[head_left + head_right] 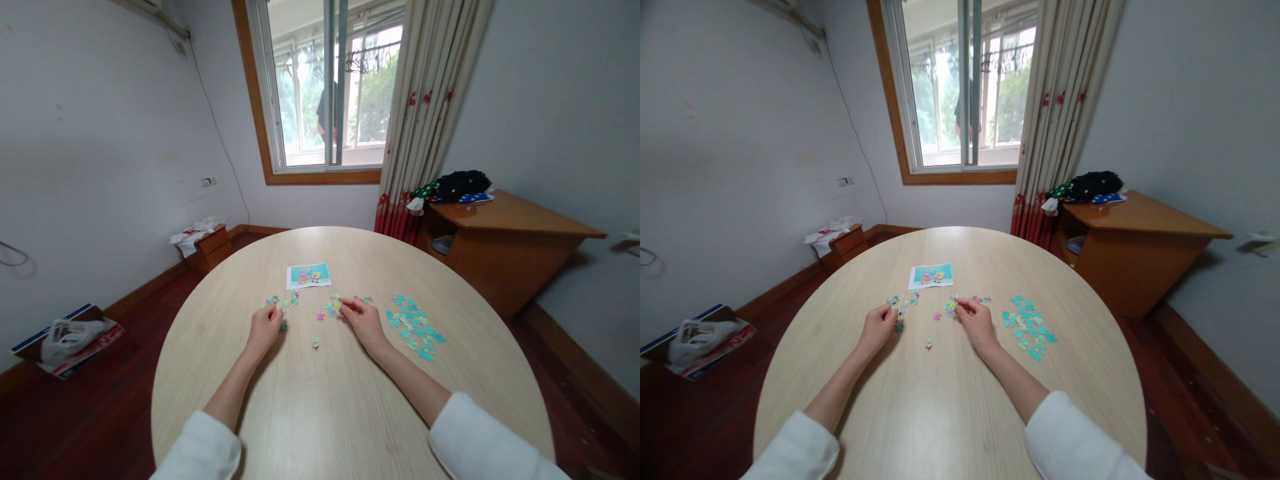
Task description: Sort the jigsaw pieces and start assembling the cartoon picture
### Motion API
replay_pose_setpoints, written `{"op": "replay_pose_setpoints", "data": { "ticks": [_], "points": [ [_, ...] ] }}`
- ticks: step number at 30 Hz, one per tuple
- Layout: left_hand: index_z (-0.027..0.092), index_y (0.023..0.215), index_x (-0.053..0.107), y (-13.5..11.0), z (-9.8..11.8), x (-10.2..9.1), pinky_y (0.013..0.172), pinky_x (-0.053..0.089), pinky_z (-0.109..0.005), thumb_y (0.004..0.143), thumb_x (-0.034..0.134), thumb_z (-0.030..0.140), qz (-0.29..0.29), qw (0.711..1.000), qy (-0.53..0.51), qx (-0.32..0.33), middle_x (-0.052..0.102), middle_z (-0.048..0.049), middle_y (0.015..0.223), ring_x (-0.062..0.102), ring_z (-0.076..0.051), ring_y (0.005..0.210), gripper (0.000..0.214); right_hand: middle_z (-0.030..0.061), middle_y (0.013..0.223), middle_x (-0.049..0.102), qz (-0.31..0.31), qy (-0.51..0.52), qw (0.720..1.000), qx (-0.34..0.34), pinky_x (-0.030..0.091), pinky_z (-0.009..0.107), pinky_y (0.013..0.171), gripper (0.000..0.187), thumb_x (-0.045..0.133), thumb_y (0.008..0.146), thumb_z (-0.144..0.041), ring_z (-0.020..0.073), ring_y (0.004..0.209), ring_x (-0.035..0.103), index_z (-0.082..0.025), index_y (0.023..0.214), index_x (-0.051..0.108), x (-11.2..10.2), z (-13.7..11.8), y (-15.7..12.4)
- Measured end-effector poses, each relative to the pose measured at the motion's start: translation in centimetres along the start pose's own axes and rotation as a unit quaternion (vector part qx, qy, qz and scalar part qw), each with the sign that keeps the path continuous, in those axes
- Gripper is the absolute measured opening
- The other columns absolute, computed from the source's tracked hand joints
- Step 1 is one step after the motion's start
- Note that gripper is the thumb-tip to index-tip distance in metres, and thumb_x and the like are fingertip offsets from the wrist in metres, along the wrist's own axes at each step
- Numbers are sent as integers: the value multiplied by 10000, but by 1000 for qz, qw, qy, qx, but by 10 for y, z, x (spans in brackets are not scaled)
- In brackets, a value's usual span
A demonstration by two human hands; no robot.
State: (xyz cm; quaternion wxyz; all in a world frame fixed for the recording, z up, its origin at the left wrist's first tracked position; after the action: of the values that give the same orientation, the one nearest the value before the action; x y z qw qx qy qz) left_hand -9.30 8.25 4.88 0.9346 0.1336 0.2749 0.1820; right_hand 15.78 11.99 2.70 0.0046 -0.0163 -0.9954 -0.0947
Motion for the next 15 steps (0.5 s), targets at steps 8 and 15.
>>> {"op": "replay_pose_setpoints", "data": {
  "ticks": [8, 15],
  "points": [
    [219, 478, 209, -1, 2, -1, 482, 199, -225, 662, 442, 321, 0, 1000, 4, 4, 211, 67, 453, 259, -87, 464, 314, 82, 786, 711, -7, 21, 1000, 20, 512, 318, 626, 347, 692, 593, -414, 184, 664, 629, -159, 827, 725, 1, 3, 0],
    [218, 487, 202, 0, 0, 1, 490, 199, -231, 670, 436, 347, -2, 1000, 9, 9, 213, 66, 462, 258, -88, 471, 323, 84, 780, 712, -14, 36, 999, 25, 518, 323, 631, 377, 713, 582, -433, 195, 681, 642, -160, 841, 724, 2, 3, 0]
  ]
}}
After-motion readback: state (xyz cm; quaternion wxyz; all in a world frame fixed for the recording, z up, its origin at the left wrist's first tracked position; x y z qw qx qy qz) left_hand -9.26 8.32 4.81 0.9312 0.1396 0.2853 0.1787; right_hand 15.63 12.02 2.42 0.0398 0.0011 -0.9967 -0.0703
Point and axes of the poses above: each hand's wrist, its own y-axis towards the middle knuckle, its own x-axis out of the palm, z = x × y, the point moved 7 cm from there along y, towards the middle knuckle
